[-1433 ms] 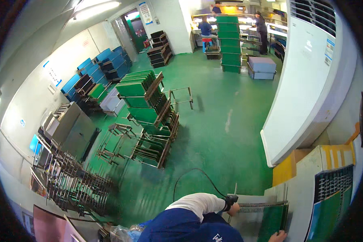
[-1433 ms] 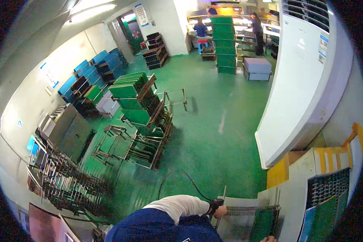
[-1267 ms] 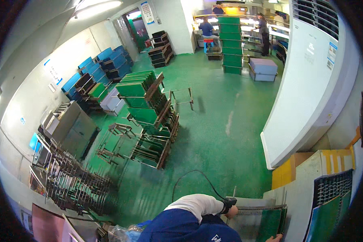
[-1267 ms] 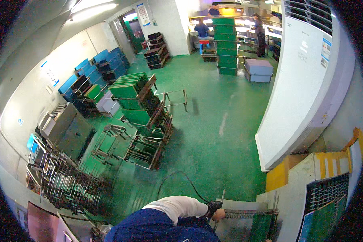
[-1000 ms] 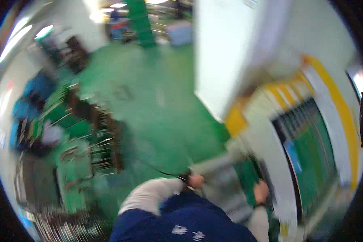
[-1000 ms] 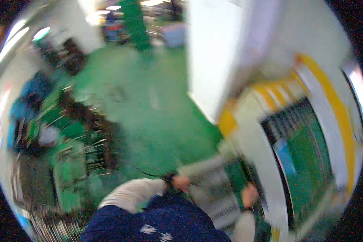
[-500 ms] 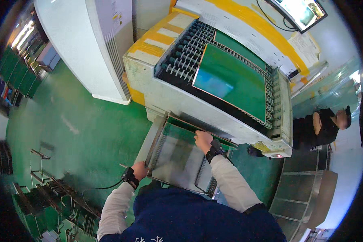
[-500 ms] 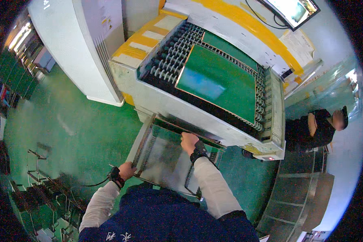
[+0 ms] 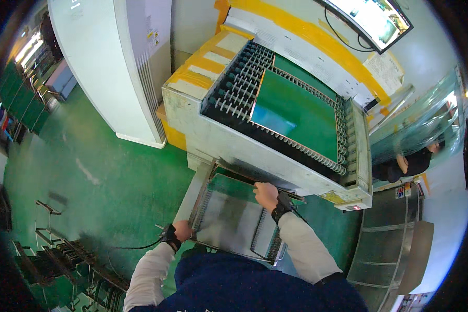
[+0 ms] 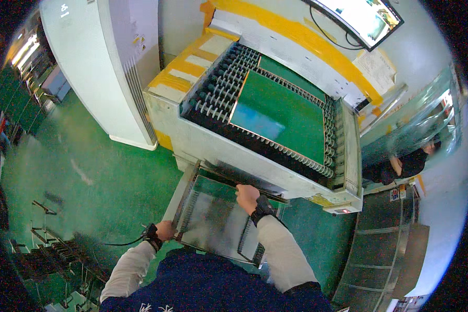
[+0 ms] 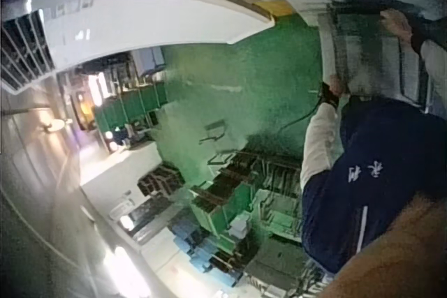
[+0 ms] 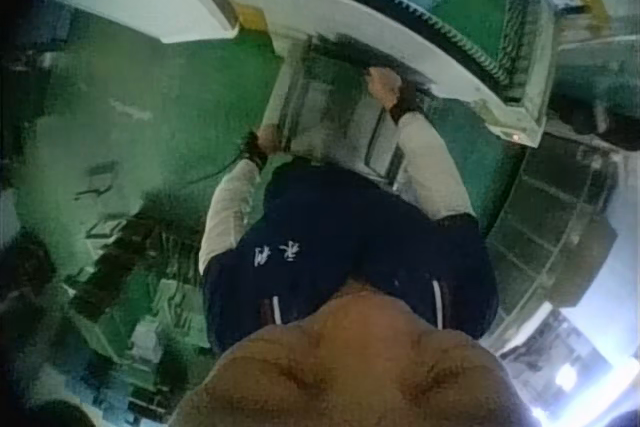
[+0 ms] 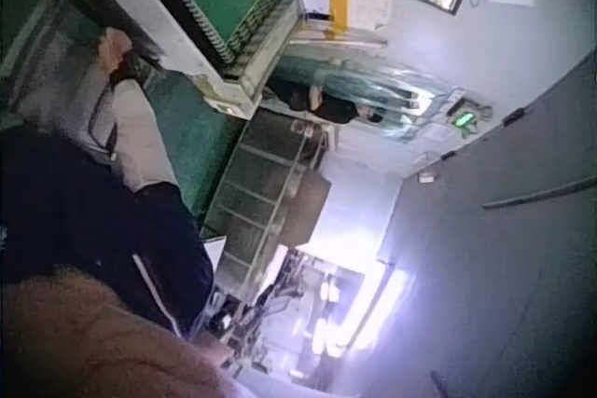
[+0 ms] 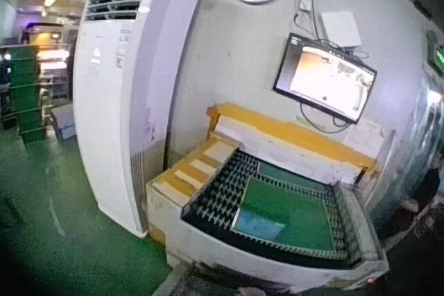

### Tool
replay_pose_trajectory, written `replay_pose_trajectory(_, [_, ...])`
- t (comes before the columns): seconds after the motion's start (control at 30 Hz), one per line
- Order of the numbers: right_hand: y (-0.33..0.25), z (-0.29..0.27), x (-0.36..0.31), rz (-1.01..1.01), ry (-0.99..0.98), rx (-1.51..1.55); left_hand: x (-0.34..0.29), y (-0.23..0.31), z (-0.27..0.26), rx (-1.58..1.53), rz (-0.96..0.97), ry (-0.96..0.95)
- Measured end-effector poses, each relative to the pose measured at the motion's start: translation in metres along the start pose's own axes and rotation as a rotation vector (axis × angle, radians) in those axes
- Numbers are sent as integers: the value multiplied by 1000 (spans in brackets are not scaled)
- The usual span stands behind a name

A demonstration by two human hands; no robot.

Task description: Loading green panels into an industrial machine and organizing metal racks on the floor.

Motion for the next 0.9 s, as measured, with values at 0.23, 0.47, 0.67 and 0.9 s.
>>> replay_pose_trajectory(0.23, [-39,-123,-29,-64,121,-108,14,-10,0,-10,-66,-234])
replay_pose_trajectory(0.47, [-7,-227,-111,305,379,849,14,-7,-4,10,32,-212])
replay_pose_trajectory(0.67, [10,-174,-146,436,646,1566,16,-9,-13,-11,-22,-280])
replay_pose_trajectory(0.9, [23,-106,-154,370,441,1435,11,-8,-31,-180,-88,-41])
Point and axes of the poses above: each hand's wrist, its own x-axis towards the middle knuckle, its own z-axis out of the palm, y = z × x, the point moved 1 cm from there along x, towards the middle knuckle, and after that the axes turned 1 degree about y, right-handed, at the moved point
